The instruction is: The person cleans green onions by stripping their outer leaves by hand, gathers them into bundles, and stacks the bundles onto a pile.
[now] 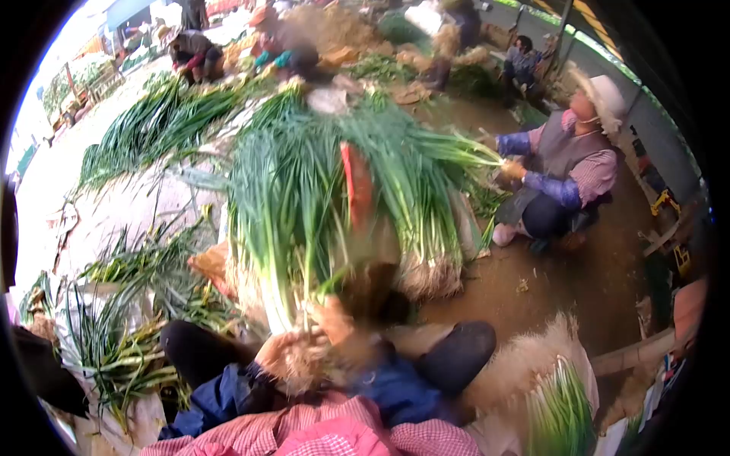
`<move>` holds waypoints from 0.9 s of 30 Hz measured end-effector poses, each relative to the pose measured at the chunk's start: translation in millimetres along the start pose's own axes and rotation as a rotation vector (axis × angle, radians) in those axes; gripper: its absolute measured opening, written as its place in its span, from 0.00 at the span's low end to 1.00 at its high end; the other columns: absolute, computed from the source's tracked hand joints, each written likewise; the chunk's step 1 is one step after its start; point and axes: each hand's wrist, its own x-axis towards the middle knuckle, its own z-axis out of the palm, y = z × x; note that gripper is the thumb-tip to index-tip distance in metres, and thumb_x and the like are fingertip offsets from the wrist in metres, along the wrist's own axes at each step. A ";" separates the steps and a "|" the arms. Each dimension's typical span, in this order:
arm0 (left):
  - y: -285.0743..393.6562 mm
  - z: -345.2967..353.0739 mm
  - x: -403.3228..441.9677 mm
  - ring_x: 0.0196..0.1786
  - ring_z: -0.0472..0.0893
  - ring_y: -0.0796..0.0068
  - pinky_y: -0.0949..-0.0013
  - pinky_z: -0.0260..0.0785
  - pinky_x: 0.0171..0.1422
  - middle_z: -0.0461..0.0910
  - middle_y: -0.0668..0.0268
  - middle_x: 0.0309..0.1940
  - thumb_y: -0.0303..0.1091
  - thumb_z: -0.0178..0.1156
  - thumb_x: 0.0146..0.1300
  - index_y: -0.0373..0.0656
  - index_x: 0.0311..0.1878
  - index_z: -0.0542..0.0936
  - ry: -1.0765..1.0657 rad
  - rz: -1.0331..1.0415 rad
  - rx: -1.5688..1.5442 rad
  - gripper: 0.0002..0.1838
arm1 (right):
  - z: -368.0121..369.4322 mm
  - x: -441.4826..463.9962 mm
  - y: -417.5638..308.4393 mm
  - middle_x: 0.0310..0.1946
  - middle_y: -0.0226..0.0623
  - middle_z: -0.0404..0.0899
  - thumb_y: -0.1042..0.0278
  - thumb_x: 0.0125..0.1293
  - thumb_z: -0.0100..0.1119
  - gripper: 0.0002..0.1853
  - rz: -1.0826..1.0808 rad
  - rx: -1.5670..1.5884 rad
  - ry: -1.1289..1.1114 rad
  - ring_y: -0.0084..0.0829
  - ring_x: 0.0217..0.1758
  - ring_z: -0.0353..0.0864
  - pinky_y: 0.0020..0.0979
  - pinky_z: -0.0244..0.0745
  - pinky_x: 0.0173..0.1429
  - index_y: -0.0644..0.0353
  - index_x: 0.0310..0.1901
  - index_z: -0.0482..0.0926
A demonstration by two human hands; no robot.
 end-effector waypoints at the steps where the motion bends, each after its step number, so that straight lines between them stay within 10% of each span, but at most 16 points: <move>1: -3.7 -4.5 2.4 0.42 0.78 0.59 0.57 0.72 0.46 0.76 0.56 0.43 0.33 0.49 0.60 0.36 0.50 0.71 -0.079 -0.066 -0.033 0.16 | 16.1 -6.7 -25.8 0.20 0.22 0.71 0.68 0.59 0.56 0.05 -0.012 -0.058 -0.021 0.15 0.20 0.65 0.19 0.56 0.21 0.60 0.33 0.77; 3: 0.3 8.9 -5.1 0.34 0.80 0.67 0.67 0.75 0.35 0.79 0.55 0.36 0.26 0.54 0.55 0.35 0.44 0.74 0.104 -0.040 0.000 0.13 | -2.1 13.7 -3.8 0.20 0.21 0.71 0.67 0.62 0.53 0.07 -0.209 -0.212 0.087 0.13 0.18 0.64 0.19 0.55 0.19 0.60 0.33 0.77; 7: 17.4 12.2 -37.9 0.27 0.72 0.74 0.70 0.72 0.36 0.73 0.62 0.33 0.25 0.54 0.52 0.42 0.41 0.70 -0.379 0.407 -0.253 0.11 | -51.7 16.3 -63.6 0.20 0.19 0.72 0.65 0.65 0.51 0.08 -0.197 0.255 0.512 0.10 0.14 0.58 0.18 0.50 0.14 0.57 0.33 0.78; 9: 25.3 27.6 -48.7 0.26 0.68 0.78 0.72 0.70 0.36 0.71 0.63 0.32 0.26 0.54 0.52 0.43 0.44 0.69 -0.340 0.599 -0.320 0.14 | -82.3 45.9 -56.2 0.21 0.24 0.71 0.66 0.64 0.53 0.07 -0.154 0.202 0.626 0.16 0.23 0.68 0.16 0.63 0.26 0.58 0.40 0.75; 11: 26.6 16.2 -31.3 0.30 0.72 0.74 0.69 0.70 0.37 0.73 0.62 0.34 0.26 0.53 0.53 0.42 0.50 0.68 -0.187 0.605 -0.306 0.18 | -87.8 81.2 -23.1 0.28 0.28 0.74 0.68 0.60 0.58 0.06 -0.283 0.004 0.550 0.19 0.26 0.69 0.21 0.68 0.27 0.56 0.38 0.76; 16: 3.1 -26.2 10.2 0.33 0.75 0.69 0.65 0.72 0.39 0.74 0.61 0.31 0.25 0.55 0.55 0.41 0.47 0.70 -0.123 0.143 -0.297 0.15 | -43.9 132.9 -18.9 0.52 0.47 0.73 0.45 0.49 0.61 0.31 0.165 -1.236 0.276 0.47 0.55 0.73 0.40 0.67 0.58 0.57 0.51 0.75; 18: 6.1 -29.9 4.1 0.33 0.74 0.68 0.64 0.70 0.39 0.73 0.62 0.32 0.25 0.56 0.54 0.42 0.44 0.70 -0.195 0.229 -0.240 0.13 | -52.8 148.9 5.3 0.32 0.43 0.79 0.48 0.51 0.61 0.20 0.004 -1.175 0.463 0.41 0.34 0.78 0.39 0.71 0.39 0.57 0.37 0.78; 22: 23.2 -27.9 -13.8 0.33 0.72 0.69 0.65 0.69 0.37 0.72 0.65 0.32 0.26 0.56 0.55 0.44 0.41 0.70 -0.198 0.332 -0.355 0.11 | -106.8 98.3 15.2 0.24 0.33 0.76 0.55 0.55 0.58 0.14 -0.314 -0.529 0.457 0.27 0.26 0.74 0.32 0.68 0.31 0.59 0.32 0.76; 27: 18.9 -35.6 -4.0 0.32 0.72 0.70 0.68 0.69 0.35 0.72 0.63 0.31 0.25 0.55 0.55 0.43 0.42 0.69 0.046 0.350 -0.321 0.11 | -76.1 37.7 68.9 0.29 0.38 0.78 0.58 0.53 0.63 0.18 0.462 -0.345 0.210 0.24 0.27 0.76 0.24 0.69 0.25 0.65 0.37 0.76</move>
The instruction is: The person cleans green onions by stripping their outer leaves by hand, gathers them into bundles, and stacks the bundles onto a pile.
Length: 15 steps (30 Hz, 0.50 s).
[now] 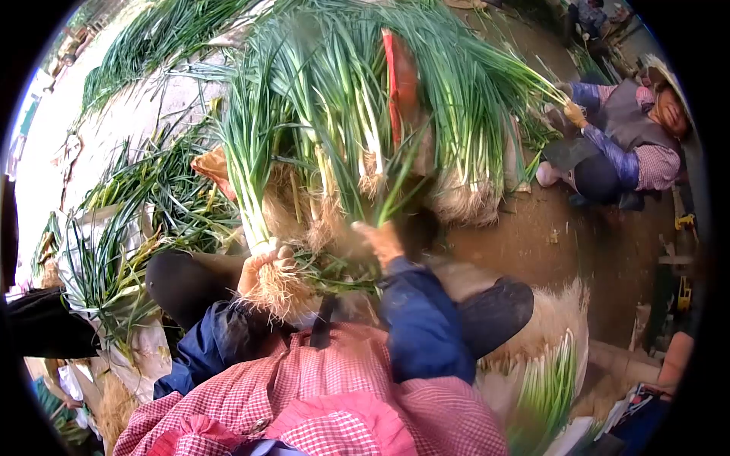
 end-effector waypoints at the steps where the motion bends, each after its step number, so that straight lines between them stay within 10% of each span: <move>1: -1.3 -0.9 -1.4 0.32 0.72 0.70 0.69 0.69 0.35 0.71 0.63 0.31 0.25 0.55 0.54 0.43 0.41 0.69 -0.033 -0.003 0.002 0.11 | 22.0 37.0 63.0 0.28 0.38 0.78 0.57 0.55 0.60 0.16 -0.212 -0.291 -0.027 0.32 0.27 0.77 0.31 0.71 0.30 0.63 0.35 0.77; 4: 6.7 9.8 -8.4 0.29 0.68 0.75 0.73 0.64 0.34 0.67 0.66 0.27 0.25 0.54 0.53 0.43 0.37 0.67 -0.228 0.072 -0.058 0.09 | 82.8 -33.4 31.7 0.23 0.39 0.78 0.57 0.56 0.57 0.14 -0.432 -0.928 -0.019 0.38 0.25 0.78 0.39 0.74 0.33 0.60 0.32 0.80; 7: 6.8 32.7 -13.7 0.26 0.64 0.77 0.73 0.58 0.32 0.62 0.67 0.24 0.26 0.54 0.53 0.44 0.36 0.65 -0.310 0.111 -0.098 0.09 | 113.6 -38.8 51.8 0.28 0.40 0.79 0.55 0.59 0.53 0.17 -0.635 -1.311 -0.683 0.29 0.31 0.78 0.28 0.74 0.35 0.64 0.37 0.77; 15: 39.5 50.0 -33.7 0.24 0.66 0.74 0.71 0.58 0.31 0.65 0.65 0.24 0.27 0.55 0.53 0.43 0.42 0.66 -0.399 0.114 0.113 0.13 | 105.7 3.4 19.9 0.27 0.40 0.78 0.70 0.53 0.52 0.14 -0.413 -1.212 -0.435 0.29 0.29 0.77 0.31 0.73 0.33 0.63 0.42 0.76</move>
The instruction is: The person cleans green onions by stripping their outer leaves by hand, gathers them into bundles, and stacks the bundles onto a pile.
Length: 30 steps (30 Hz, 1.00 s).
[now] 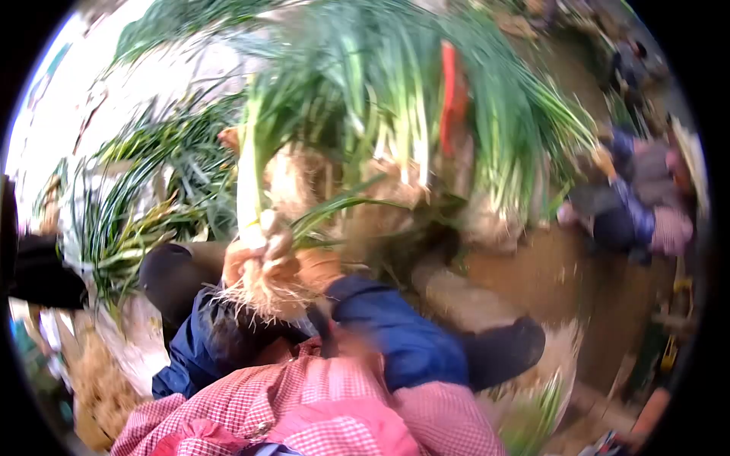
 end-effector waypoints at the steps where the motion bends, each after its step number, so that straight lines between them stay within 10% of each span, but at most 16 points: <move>1: 4.0 -6.5 -1.4 0.25 0.66 0.74 0.71 0.60 0.31 0.66 0.64 0.25 0.25 0.54 0.53 0.41 0.43 0.66 0.082 -0.020 -0.050 0.14 | -20.1 -3.1 -2.1 0.27 0.40 0.78 0.72 0.53 0.52 0.15 0.022 0.058 0.054 0.29 0.29 0.77 0.31 0.73 0.33 0.63 0.43 0.76; 8: -27.2 -139.4 20.3 0.27 0.77 0.72 0.73 0.71 0.28 0.77 0.66 0.27 0.19 0.60 0.44 0.38 0.32 0.76 0.661 -0.038 0.184 0.10 | -237.3 -89.2 -60.8 0.30 0.31 0.76 0.79 0.54 0.48 0.20 -0.212 0.479 0.771 0.27 0.32 0.75 0.24 0.70 0.36 0.60 0.51 0.73; 11: -27.2 -135.0 11.3 0.32 0.77 0.72 0.68 0.70 0.37 0.79 0.60 0.28 0.32 0.61 0.46 0.46 0.35 0.81 0.547 -0.145 1.405 0.10 | -299.9 -107.5 -172.1 0.34 0.36 0.77 0.67 0.61 0.52 0.15 -0.118 -0.056 0.824 0.28 0.37 0.75 0.27 0.70 0.39 0.59 0.50 0.74; 12: -38.4 -156.1 16.5 0.32 0.79 0.57 0.62 0.71 0.37 0.79 0.55 0.26 0.38 0.64 0.37 0.42 0.25 0.81 0.446 0.046 1.584 0.11 | -307.0 -99.4 -211.4 0.36 0.38 0.77 0.64 0.61 0.53 0.15 -0.244 0.000 0.756 0.30 0.38 0.75 0.29 0.70 0.39 0.59 0.49 0.74; 15: -66.1 -169.2 37.0 0.35 0.80 0.58 0.66 0.72 0.43 0.80 0.53 0.30 0.40 0.63 0.44 0.40 0.29 0.82 0.686 0.042 1.137 0.13 | -288.2 -43.7 -328.9 0.34 0.40 0.75 0.60 0.61 0.53 0.16 -0.820 -0.288 0.916 0.31 0.34 0.73 0.32 0.70 0.37 0.60 0.46 0.73; 17: -84.5 -187.8 57.4 0.38 0.80 0.59 0.68 0.72 0.44 0.80 0.53 0.34 0.43 0.60 0.50 0.40 0.38 0.81 0.574 -0.037 1.431 0.17 | -249.2 -5.8 -413.9 0.31 0.40 0.72 0.61 0.62 0.50 0.13 -1.213 -0.358 1.011 0.33 0.29 0.71 0.34 0.70 0.37 0.61 0.43 0.71; 20: -84.8 -169.9 50.2 0.34 0.79 0.62 0.67 0.72 0.40 0.79 0.55 0.33 0.41 0.57 0.54 0.39 0.43 0.77 0.426 0.004 1.720 0.17 | -172.1 -23.5 -520.8 0.46 0.47 0.72 0.58 0.49 0.66 0.28 -1.097 -0.616 0.051 0.37 0.50 0.74 0.34 0.72 0.55 0.64 0.49 0.70; 22: -89.5 -173.6 51.9 0.31 0.78 0.63 0.66 0.72 0.38 0.79 0.56 0.33 0.39 0.55 0.56 0.38 0.46 0.75 0.344 0.100 1.806 0.18 | -122.7 -14.3 -498.8 0.47 0.52 0.65 0.65 0.38 0.71 0.43 -1.108 -0.450 -0.030 0.45 0.56 0.63 0.35 0.62 0.62 0.73 0.56 0.59; 26: -77.2 -166.5 50.9 0.26 0.77 0.67 0.64 0.71 0.32 0.78 0.58 0.33 0.36 0.51 0.60 0.37 0.52 0.71 0.208 0.341 1.800 0.19 | -137.0 30.1 -347.1 0.47 0.50 0.71 0.74 0.48 0.60 0.26 -1.228 -0.014 0.072 0.39 0.52 0.69 0.32 0.66 0.57 0.69 0.52 0.67; 30: -18.8 -84.5 1.3 0.22 0.71 0.74 0.70 0.66 0.27 0.75 0.60 0.33 0.34 0.53 0.58 0.42 0.56 0.67 0.120 -0.011 0.276 0.22 | -197.4 56.7 -77.5 0.35 0.44 0.80 0.76 0.58 0.50 0.11 -0.362 0.268 0.817 0.30 0.36 0.78 0.28 0.77 0.40 0.66 0.43 0.76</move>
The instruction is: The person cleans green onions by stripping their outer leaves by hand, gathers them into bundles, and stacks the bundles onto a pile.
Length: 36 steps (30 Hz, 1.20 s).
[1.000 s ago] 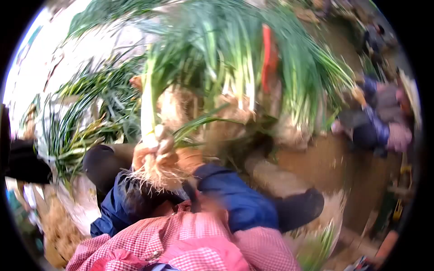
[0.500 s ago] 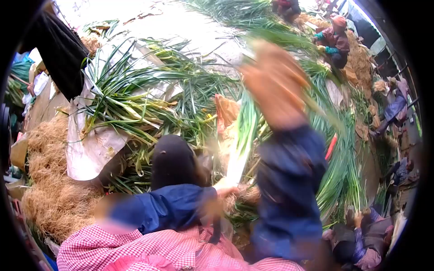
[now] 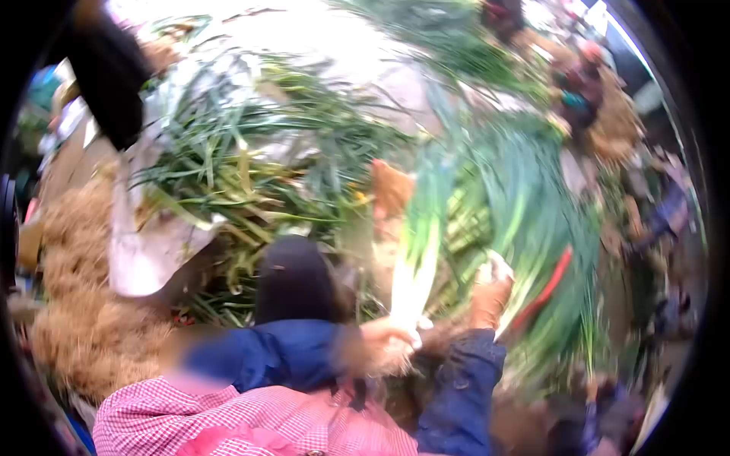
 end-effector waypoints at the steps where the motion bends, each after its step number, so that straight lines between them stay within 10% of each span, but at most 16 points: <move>1: 8.6 15.2 -9.8 0.23 0.70 0.75 0.71 0.65 0.27 0.74 0.60 0.30 0.33 0.54 0.57 0.42 0.56 0.67 -0.150 -0.004 -0.264 0.22 | -31.4 -25.1 33.4 0.33 0.45 0.80 0.69 0.57 0.56 0.14 0.247 -0.098 0.322 0.33 0.34 0.79 0.32 0.77 0.38 0.65 0.44 0.74; 3: 15.5 35.4 -18.2 0.26 0.68 0.75 0.72 0.63 0.30 0.70 0.62 0.26 0.30 0.54 0.56 0.42 0.57 0.66 -0.473 0.003 -0.752 0.23 | -51.6 -52.8 115.5 0.27 0.37 0.77 0.71 0.56 0.56 0.08 0.466 -0.106 0.438 0.28 0.29 0.76 0.29 0.72 0.33 0.62 0.38 0.76; 6: 23.2 59.5 -5.3 0.28 0.67 0.74 0.71 0.62 0.34 0.67 0.62 0.25 0.28 0.54 0.55 0.41 0.53 0.67 -0.351 -0.036 -0.705 0.20 | -37.5 -70.9 206.7 0.18 0.26 0.73 0.72 0.56 0.54 0.04 0.375 0.404 0.260 0.21 0.20 0.71 0.25 0.66 0.24 0.57 0.29 0.79; 13: -14.1 51.9 15.7 0.32 0.75 0.70 0.65 0.73 0.33 0.76 0.60 0.40 0.25 0.56 0.55 0.42 0.36 0.72 0.062 -0.284 -0.367 0.06 | -48.2 -47.2 151.0 0.40 0.48 0.77 0.59 0.49 0.63 0.21 0.820 -0.327 0.050 0.46 0.49 0.75 0.41 0.67 0.51 0.59 0.43 0.71; 17: -8.6 68.5 9.3 0.37 0.76 0.67 0.63 0.74 0.39 0.75 0.58 0.43 0.25 0.57 0.55 0.40 0.41 0.73 -0.006 -0.323 -0.371 0.10 | -65.2 -52.5 153.9 0.35 0.47 0.78 0.66 0.50 0.61 0.15 0.547 -0.591 0.538 0.45 0.41 0.77 0.43 0.69 0.43 0.60 0.39 0.72; 21: -3.4 106.3 16.5 0.53 0.74 0.62 0.47 0.72 0.49 0.72 0.59 0.51 0.23 0.54 0.56 0.41 0.45 0.72 0.168 -0.250 -0.240 0.12 | -75.4 -48.5 161.5 0.25 0.49 0.79 0.65 0.49 0.60 0.12 0.687 -0.198 0.334 0.47 0.35 0.79 0.42 0.72 0.41 0.64 0.31 0.77; 25: -11.4 105.1 24.7 0.55 0.72 0.66 0.53 0.71 0.52 0.73 0.60 0.52 0.19 0.51 0.55 0.37 0.49 0.71 0.179 -0.374 -0.176 0.16 | -66.3 -45.0 193.8 0.26 0.46 0.79 0.62 0.48 0.64 0.14 0.675 -0.030 0.457 0.39 0.33 0.79 0.38 0.72 0.39 0.67 0.29 0.77; 27: -12.1 109.3 26.7 0.60 0.67 0.63 0.54 0.65 0.61 0.68 0.59 0.59 0.26 0.54 0.55 0.35 0.58 0.66 0.173 -0.294 0.014 0.25 | -73.7 -42.7 174.4 0.27 0.40 0.78 0.71 0.50 0.62 0.09 0.588 0.119 0.088 0.29 0.32 0.77 0.31 0.72 0.33 0.66 0.32 0.76; 33: -17.4 96.8 36.3 0.44 0.80 0.60 0.59 0.76 0.48 0.76 0.51 0.45 0.21 0.50 0.57 0.33 0.52 0.68 0.199 -0.441 -0.141 0.18 | -86.1 -126.4 3.5 0.28 0.35 0.75 0.66 0.55 0.63 0.14 0.496 0.332 -0.120 0.23 0.26 0.72 0.23 0.69 0.27 0.64 0.38 0.72; 36: -41.3 57.8 31.0 0.47 0.78 0.59 0.57 0.73 0.50 0.75 0.52 0.46 0.21 0.51 0.57 0.34 0.52 0.68 0.217 -0.500 -0.061 0.18 | -55.4 -122.1 36.9 0.25 0.28 0.74 0.67 0.60 0.56 0.17 0.581 0.787 -0.209 0.17 0.21 0.69 0.18 0.62 0.19 0.65 0.48 0.68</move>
